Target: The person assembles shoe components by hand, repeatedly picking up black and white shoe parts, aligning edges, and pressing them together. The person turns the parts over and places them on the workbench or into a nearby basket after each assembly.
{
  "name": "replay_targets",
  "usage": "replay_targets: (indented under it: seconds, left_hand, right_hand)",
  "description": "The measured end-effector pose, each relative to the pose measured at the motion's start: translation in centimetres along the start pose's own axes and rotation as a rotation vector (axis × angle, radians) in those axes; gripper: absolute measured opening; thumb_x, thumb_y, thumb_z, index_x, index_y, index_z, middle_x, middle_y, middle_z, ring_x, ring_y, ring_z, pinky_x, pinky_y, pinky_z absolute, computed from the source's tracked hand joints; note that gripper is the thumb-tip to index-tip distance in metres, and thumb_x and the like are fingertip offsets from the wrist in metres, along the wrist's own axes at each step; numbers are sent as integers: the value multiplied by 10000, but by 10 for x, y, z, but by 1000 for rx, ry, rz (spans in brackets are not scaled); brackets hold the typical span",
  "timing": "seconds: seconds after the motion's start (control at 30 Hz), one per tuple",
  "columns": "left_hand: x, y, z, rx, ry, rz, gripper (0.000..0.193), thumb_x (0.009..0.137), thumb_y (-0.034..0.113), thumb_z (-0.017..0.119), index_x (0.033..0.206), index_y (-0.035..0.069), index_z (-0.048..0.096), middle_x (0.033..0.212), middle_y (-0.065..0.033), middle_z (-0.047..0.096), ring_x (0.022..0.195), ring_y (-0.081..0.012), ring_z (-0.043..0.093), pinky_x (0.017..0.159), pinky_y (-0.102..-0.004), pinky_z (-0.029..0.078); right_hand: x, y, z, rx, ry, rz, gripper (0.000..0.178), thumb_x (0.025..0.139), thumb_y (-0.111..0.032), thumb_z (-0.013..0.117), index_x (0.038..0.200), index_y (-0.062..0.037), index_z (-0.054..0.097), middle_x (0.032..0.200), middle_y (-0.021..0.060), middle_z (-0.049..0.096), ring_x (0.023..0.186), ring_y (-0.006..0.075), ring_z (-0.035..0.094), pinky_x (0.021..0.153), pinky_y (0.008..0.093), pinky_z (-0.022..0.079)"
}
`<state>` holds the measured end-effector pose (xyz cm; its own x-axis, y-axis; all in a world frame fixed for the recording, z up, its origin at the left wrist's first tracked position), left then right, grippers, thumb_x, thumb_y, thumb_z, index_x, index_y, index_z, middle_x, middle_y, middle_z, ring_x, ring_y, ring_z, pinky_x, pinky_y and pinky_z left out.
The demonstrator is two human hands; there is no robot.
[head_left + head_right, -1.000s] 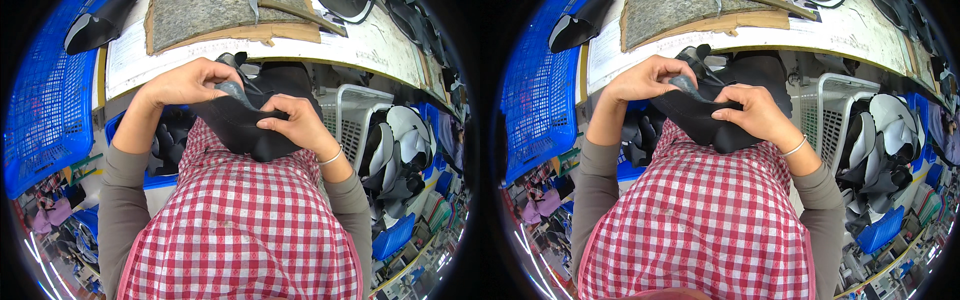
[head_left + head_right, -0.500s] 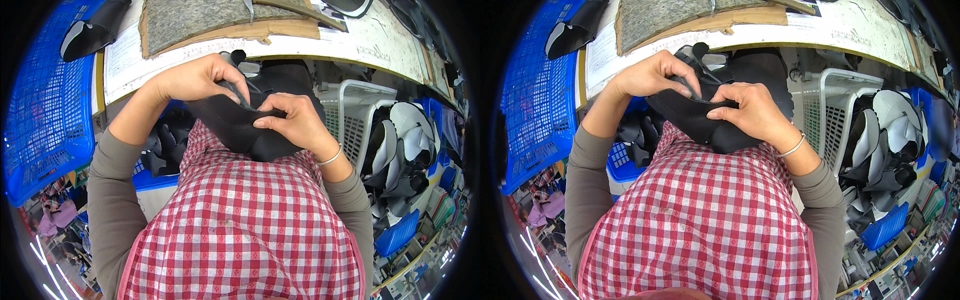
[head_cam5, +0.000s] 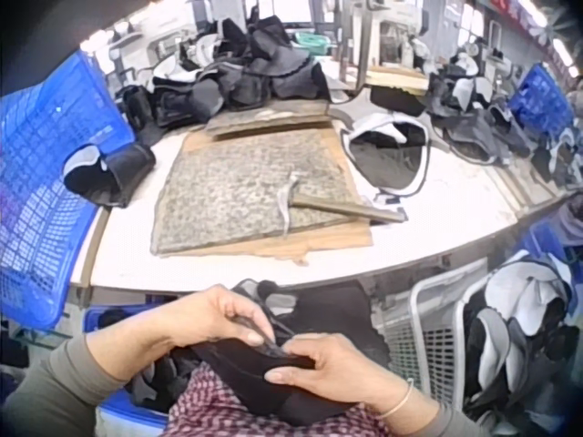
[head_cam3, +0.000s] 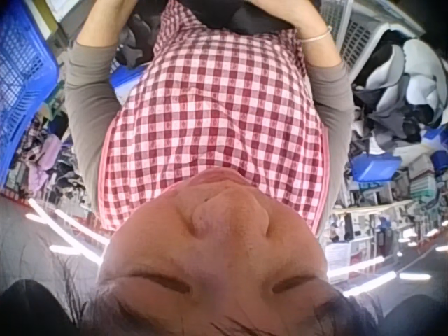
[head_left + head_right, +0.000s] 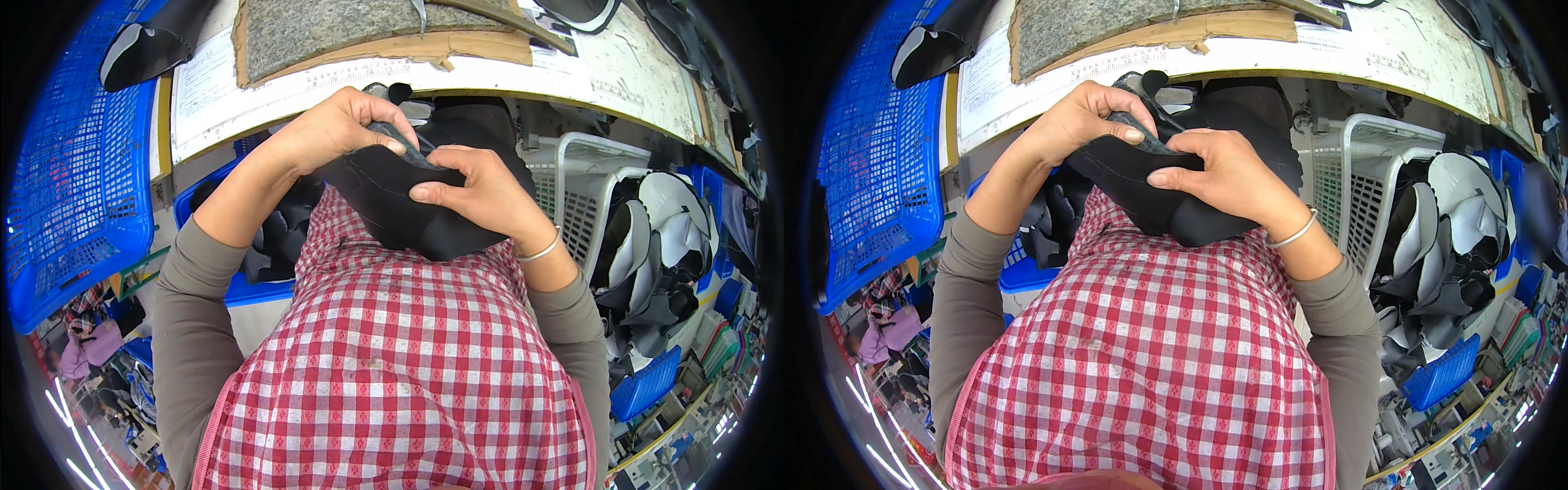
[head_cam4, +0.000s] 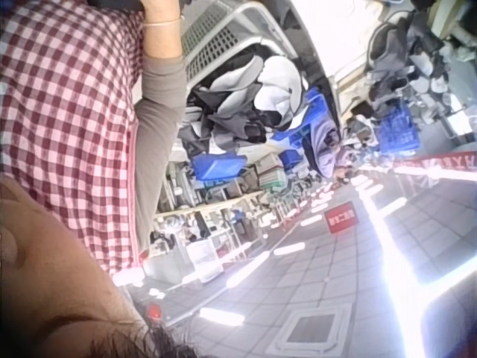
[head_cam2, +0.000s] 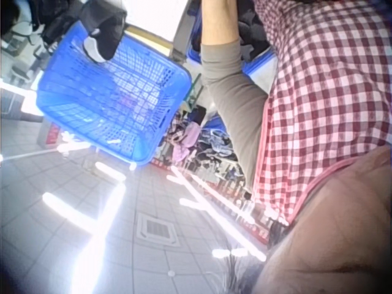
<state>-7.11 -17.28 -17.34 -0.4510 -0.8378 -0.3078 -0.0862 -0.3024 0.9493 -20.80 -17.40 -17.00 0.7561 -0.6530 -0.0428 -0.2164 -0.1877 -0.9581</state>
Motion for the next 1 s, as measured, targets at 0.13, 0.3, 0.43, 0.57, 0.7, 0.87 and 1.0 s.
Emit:
replay_targets:
  seconds: [0.13,0.3,0.43,0.57,0.7,0.87,1.0]
  left_hand:
    - [-4,3,0,-9,-8,1,173,877,7,748,1048,-16,764,972,-43,762,910,-94,696,858,-246,542]
    - [-8,6,2,130,-123,45,196,900,25,729,1090,-8,761,990,-46,761,929,-124,697,872,-270,544]
    - [-13,21,2,296,-210,113,234,974,120,666,1162,6,745,1089,-62,745,1001,-151,683,911,-298,535]
    - [-34,34,-2,199,-65,36,360,1016,181,616,1336,16,611,1142,-77,716,1054,-142,651,940,-297,506]
    - [-56,35,10,389,222,91,385,953,97,711,1304,26,569,1063,-70,717,975,-121,642,870,-296,513]
    - [-71,29,10,370,414,197,330,906,55,758,1196,45,601,976,-58,723,892,-110,652,811,-308,517]
    - [-74,28,7,366,432,184,336,890,49,771,1183,50,607,938,-49,714,875,-107,655,810,-294,521]
  right_hand:
    - [3,10,8,84,27,91,347,838,-324,872,903,-1,764,682,65,623,620,136,547,603,311,444]
    - [1,14,17,188,15,114,333,830,-312,878,897,-3,773,688,67,639,632,127,554,609,307,446]
    - [-4,10,13,165,36,66,302,839,-274,872,897,3,770,706,70,657,650,112,572,627,291,465]
    - [-14,36,1,194,36,350,317,842,-286,867,902,7,763,711,78,649,664,122,593,629,285,470]
    - [-1,1,-6,-204,6,50,374,850,-342,840,940,0,717,812,148,667,758,281,652,686,387,505]
    - [8,-36,3,-314,70,-148,377,908,-347,777,996,-21,610,842,175,656,811,379,648,705,454,508]
    - [12,-39,14,-304,10,-105,370,931,-350,752,1030,-20,616,862,179,659,815,395,646,701,448,512]
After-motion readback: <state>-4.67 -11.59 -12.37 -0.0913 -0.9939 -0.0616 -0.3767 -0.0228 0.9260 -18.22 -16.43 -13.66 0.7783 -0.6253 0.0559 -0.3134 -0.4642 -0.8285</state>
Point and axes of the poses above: each hand's wrist, its own x-axis towards the middle knuckle, its own z-axis out of the palm, y = z × x, the point moved 10 cm from there along x, towards the middle knuckle
